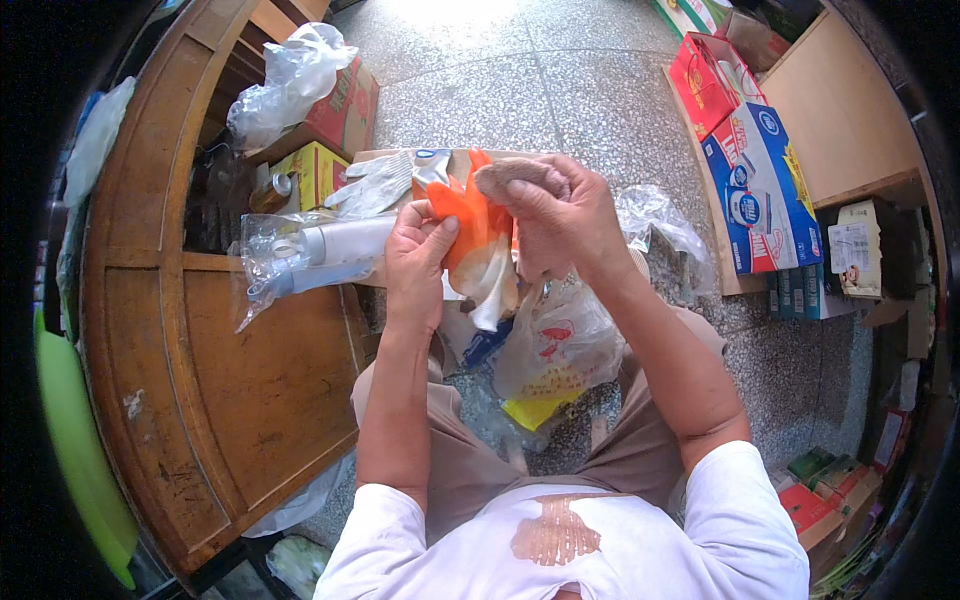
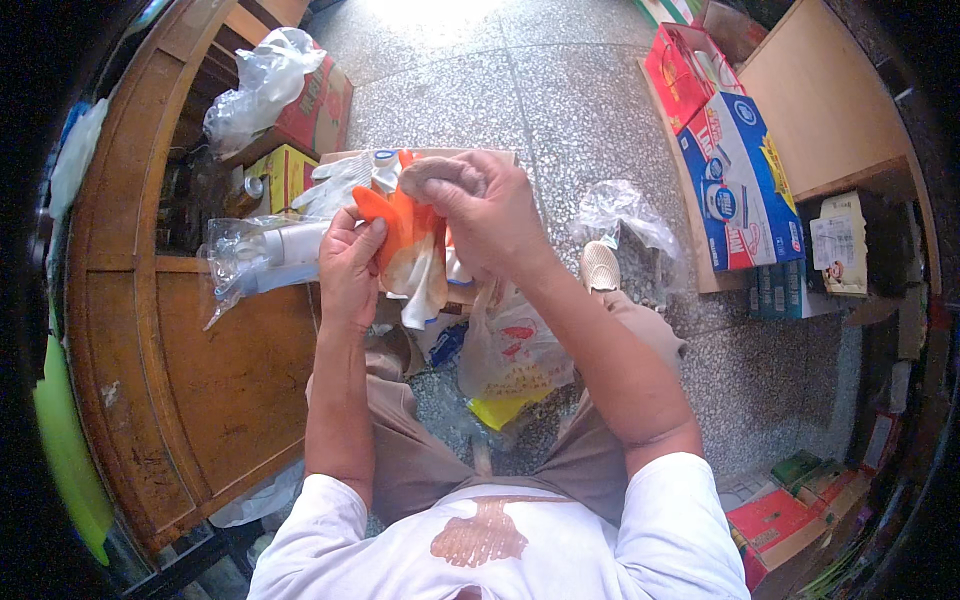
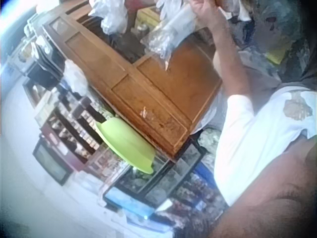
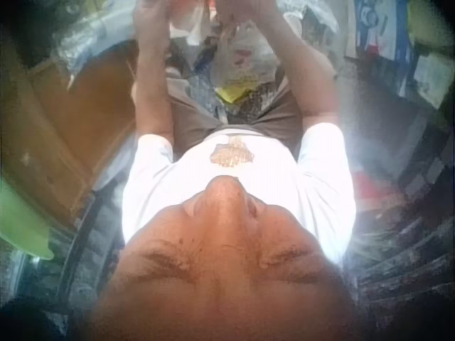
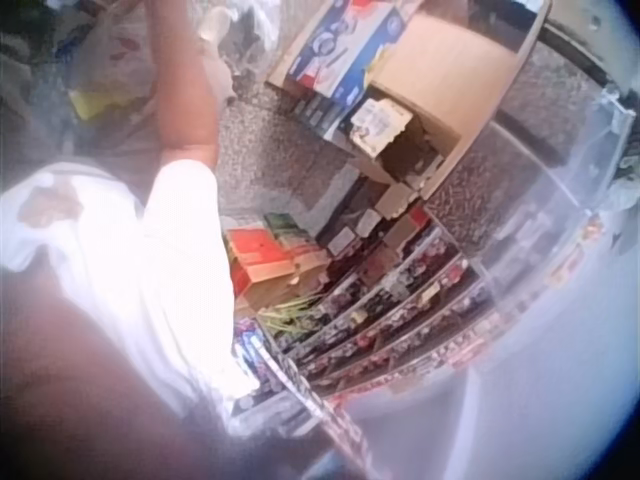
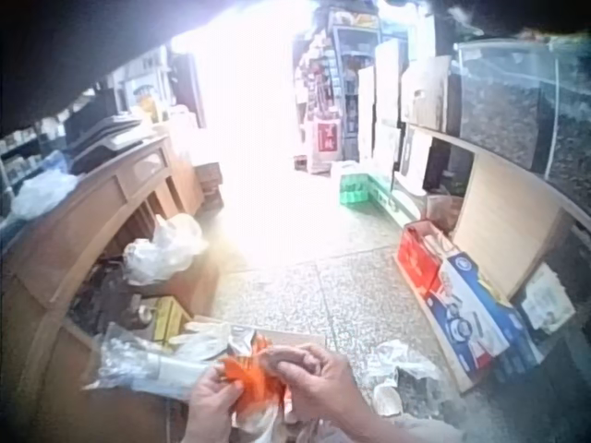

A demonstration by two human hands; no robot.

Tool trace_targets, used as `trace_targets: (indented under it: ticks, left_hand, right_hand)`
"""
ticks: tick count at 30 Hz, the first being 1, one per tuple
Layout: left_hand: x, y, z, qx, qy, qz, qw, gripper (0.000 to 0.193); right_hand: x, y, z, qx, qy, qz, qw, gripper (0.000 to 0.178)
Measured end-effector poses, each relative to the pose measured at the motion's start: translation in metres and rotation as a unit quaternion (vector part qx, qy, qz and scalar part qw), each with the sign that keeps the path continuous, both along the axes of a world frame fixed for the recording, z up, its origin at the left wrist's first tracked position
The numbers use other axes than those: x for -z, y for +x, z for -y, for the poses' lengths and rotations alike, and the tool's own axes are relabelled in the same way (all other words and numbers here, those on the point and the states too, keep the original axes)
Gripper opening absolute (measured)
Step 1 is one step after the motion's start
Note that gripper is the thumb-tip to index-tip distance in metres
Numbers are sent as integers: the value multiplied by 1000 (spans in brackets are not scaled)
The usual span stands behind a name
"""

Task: The person sits on the floor and wipes an orange rubber glove with a pink cloth. They repeatedly rub the cloth over the glove's surface, turning the glove to clean different areas.

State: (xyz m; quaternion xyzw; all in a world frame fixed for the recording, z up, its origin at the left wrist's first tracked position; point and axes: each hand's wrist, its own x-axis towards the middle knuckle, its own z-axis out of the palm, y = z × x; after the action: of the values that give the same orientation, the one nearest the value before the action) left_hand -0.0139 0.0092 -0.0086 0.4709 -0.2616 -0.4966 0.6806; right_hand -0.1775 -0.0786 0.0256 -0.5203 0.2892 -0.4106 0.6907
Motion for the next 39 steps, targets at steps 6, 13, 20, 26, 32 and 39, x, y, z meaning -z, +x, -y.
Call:
trace_targets:
  ticks: [6, 13, 20, 26, 32, 39]
  left_hand:
    - [4, -7, 2, 8, 9, 23, 1000, 16]
    - [12, -5, 4, -57, 23, 9, 998, 11]
    - [21, -3, 5, -116, 30, 7, 993, 8]
    - [19, -6, 8, -123, 46, 30, 991, 5]
    - [29, 0, 7, -124, 23, 36, 991, 9]
    - [20, -4, 7, -90, 21, 34, 995, 11]
  right_hand:
    - [27, 18, -8, 95, -195, -161, 963, 14]
    - [17, 22, -32, 91, -208, -202, 953, 18]
    - [27, 31, -48, 133, -239, -194, 942, 15]
    - [35, 32, -52, 137, -247, -206, 937, 12]
    - [35, 32, -48, 125, -257, -228, 931, 15]
    - [15, 16, -23, 199, -201, -132, 950, 16]
